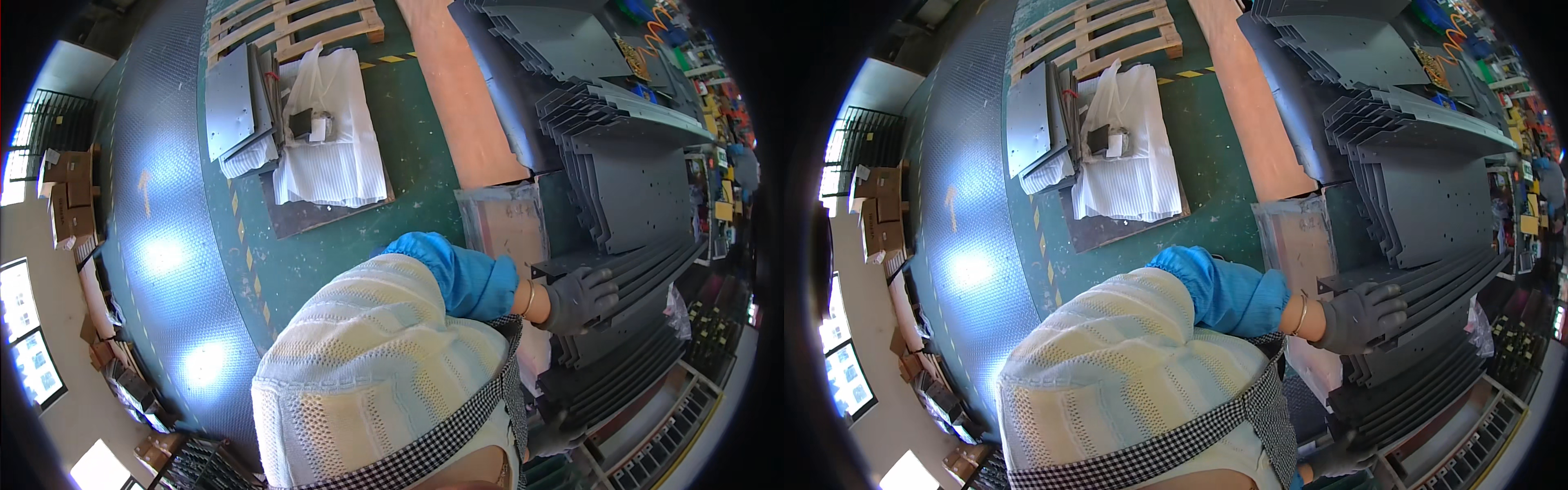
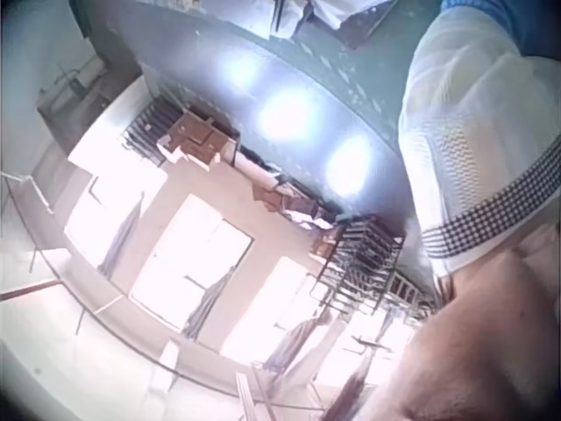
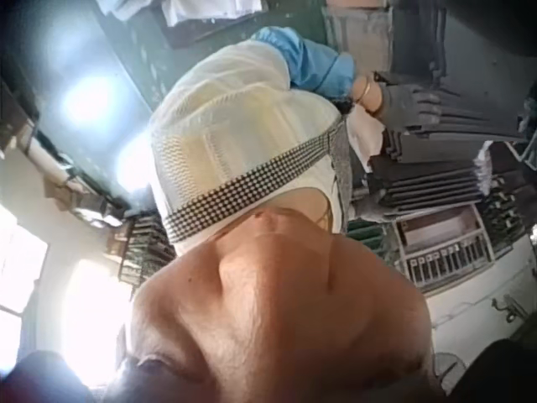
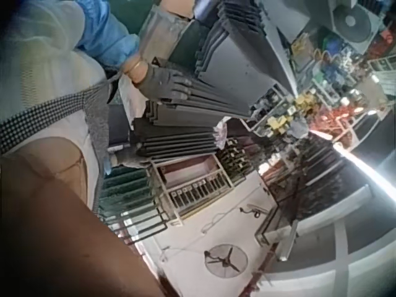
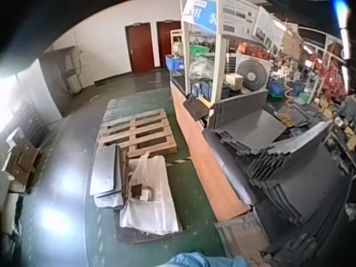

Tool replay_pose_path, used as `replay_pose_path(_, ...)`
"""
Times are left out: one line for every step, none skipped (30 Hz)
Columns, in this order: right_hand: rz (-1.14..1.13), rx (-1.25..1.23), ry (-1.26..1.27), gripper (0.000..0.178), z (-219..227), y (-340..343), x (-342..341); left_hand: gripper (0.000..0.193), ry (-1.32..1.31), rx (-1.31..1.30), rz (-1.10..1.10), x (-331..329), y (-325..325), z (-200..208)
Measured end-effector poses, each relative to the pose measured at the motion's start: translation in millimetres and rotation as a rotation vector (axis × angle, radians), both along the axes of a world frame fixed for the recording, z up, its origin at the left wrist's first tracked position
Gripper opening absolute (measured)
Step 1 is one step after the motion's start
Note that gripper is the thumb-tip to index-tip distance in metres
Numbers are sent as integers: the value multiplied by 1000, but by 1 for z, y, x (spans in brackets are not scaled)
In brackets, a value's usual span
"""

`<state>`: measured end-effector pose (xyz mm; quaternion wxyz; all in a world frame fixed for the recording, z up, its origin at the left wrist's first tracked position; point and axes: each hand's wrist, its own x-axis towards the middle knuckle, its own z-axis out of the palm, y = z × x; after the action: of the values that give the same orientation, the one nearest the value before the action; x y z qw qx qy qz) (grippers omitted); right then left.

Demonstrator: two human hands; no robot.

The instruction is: Assembling small plastic grommets or spacers into holes on metal panels.

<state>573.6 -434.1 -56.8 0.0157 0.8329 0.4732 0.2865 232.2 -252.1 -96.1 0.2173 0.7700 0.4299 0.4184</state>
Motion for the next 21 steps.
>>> replay_pose_path(2, -2, -7, 84, 3, 2, -5, 84, -9, 4, -15, -1, 0, 1)
replay_pose_path(-11, -5, -8, 82, 5, 2, -9, 84, -15, 3, -15, -1, 0, 0)
replay_pose_path(-26, -9, -9, 81, 7, 2, -11, 85, -29, 22, -12, 2, 1, -1)
replay_pose_path(-14, -17, -11, 81, 8, 5, -11, 86, -39, 33, 5, 1, 1, -4)
replay_pose_path(-25, -32, 6, 81, 7, 8, -10, 86, -41, 26, 17, -1, 2, -4)
replay_pose_path(-35, -46, 23, 81, 7, 11, -8, 85, -44, 25, 19, -4, 2, -3)
replay_pose_path(-34, -50, 18, 81, 7, 7, 1, 85, -49, 28, 9, -5, 1, 0)
replay_pose_path(-28, -76, 21, 83, 6, 2, 14, 85, -54, 23, 11, -7, 1, 2)
replay_pose_path(-13, -101, 27, 84, 9, 3, 14, 84, -71, 7, -37, -13, 2, 4)
replay_pose_path(2, -105, 25, 84, 11, 5, 14, 84, -89, -9, -83, -18, 1, 5)
replay_pose_path(-57, -164, 11, 85, 14, 7, 13, 84, -90, -11, -66, -21, -1, 6)
replay_pose_path(-122, -217, -4, 86, 21, 6, 7, 83, -95, -17, -70, -23, -5, 8)
replay_pose_path(-103, -215, -6, 86, 26, 9, 4, 82, -98, -21, -65, -25, -9, 9)
replay_pose_path(-135, -230, 58, 84, 31, 11, 3, 82, -97, -18, -43, -26, -16, 8)
replay_pose_path(-163, -248, 122, 83, 35, 13, 3, 82, -100, -2, 26, -26, -24, 6)
replay_pose_path(-147, -244, 125, 83, 40, 13, 3, 81, -103, 18, 86, -25, -33, 4)
replay_pose_path(-75, -250, 124, 80, 43, 12, 4, 81, -97, 23, 103, -24, -43, 2)
replay_pose_path(-2, -256, 124, 76, 44, 9, 7, 79, -139, 0, 174, -23, -54, 0)
replay_pose_path(15, -254, 129, 76, 40, 7, 15, 78, -182, -22, 244, -21, -67, -3)
replay_pose_path(151, -195, 177, 75, 35, 7, 26, 74, -193, -6, 311, -19, -81, -7)
replay_pose_path(285, -135, 226, 74, 30, 5, 34, 74, -185, -2, 326, -17, -95, -11)
